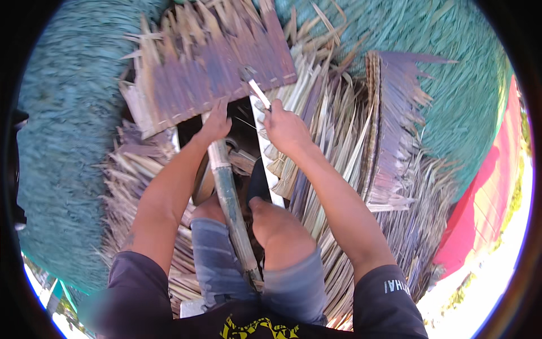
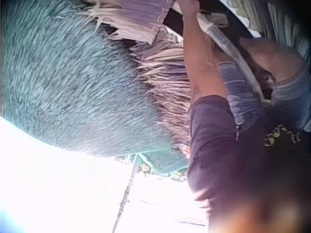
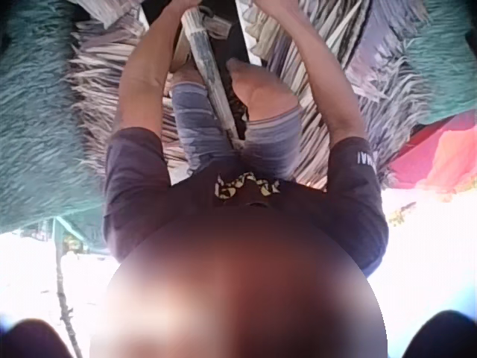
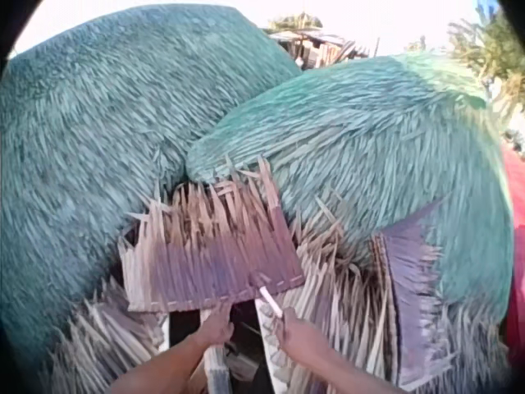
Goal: The person installs thatch bundles onto a roof structure. They lift and position each bundle, then secure it by hammering nails into the underlying frame. The process is repeated across the visible roof area.
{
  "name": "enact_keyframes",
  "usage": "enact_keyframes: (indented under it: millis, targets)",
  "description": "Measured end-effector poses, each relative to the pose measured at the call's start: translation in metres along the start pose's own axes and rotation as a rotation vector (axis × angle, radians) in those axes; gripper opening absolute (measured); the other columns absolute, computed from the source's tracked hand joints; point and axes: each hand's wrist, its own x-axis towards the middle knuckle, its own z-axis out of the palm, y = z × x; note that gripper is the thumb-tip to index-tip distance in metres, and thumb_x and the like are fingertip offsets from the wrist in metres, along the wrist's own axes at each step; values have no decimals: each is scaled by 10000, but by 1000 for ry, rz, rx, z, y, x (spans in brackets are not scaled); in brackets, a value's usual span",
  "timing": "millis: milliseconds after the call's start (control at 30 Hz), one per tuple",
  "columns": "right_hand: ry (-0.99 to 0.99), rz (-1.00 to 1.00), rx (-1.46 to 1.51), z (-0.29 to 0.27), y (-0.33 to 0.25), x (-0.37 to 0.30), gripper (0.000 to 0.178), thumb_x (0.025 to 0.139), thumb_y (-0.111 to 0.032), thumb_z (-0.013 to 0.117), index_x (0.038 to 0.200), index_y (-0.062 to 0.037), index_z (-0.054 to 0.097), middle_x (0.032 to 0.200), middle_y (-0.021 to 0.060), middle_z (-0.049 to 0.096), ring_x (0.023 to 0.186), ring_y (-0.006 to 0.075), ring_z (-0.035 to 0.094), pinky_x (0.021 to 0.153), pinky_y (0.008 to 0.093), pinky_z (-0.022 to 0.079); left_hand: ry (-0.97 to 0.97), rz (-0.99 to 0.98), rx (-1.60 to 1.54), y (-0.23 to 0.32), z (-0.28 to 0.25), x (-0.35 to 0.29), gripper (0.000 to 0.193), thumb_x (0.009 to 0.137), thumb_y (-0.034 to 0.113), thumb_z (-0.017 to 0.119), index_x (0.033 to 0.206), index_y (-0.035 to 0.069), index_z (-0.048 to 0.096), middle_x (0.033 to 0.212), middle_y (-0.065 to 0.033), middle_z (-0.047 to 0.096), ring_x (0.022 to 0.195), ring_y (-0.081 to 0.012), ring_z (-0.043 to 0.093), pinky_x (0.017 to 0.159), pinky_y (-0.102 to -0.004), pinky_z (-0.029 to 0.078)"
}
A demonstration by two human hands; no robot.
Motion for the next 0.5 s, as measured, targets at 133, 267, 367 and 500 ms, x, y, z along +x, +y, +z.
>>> enact_keyframes:
  millis: [133,267,367,500]
  targets:
    - [-154,-170,-30,-89,-77,-78,341,1014,-286,533,1111,35,475,814,326,644,854,524,626,765,601,465,-233,-307,-194,45,-129,-140,592,838,45,560,1422,15,466,1282,-273,597,1188,-425,583,1023,-446,480]
    - [-283,-378,-61,-101,-153,-182,365,1002,-305,577,1132,27,500,809,293,654,864,502,628,742,556,470,-110,-494,-27,113,-242,-300,417,868,92,565,1277,36,624,1166,-192,695,1097,-362,654,952,-431,516]
    - [-436,-451,65,-63,-194,-265,388,992,-335,605,1133,17,523,727,203,648,648,361,665,610,480,497,-39,-584,65,178,-299,-405,417,894,125,560,1295,21,610,1166,-204,693,1108,-371,657,954,-444,513]
    - [-792,-520,323,-13,-234,-369,423,1007,-350,610,1201,19,537,631,50,559,474,149,572,464,345,449,51,-631,53,268,-335,-516,355,890,150,595,1222,34,650,1099,-155,727,995,-287,704,877,-408,546]
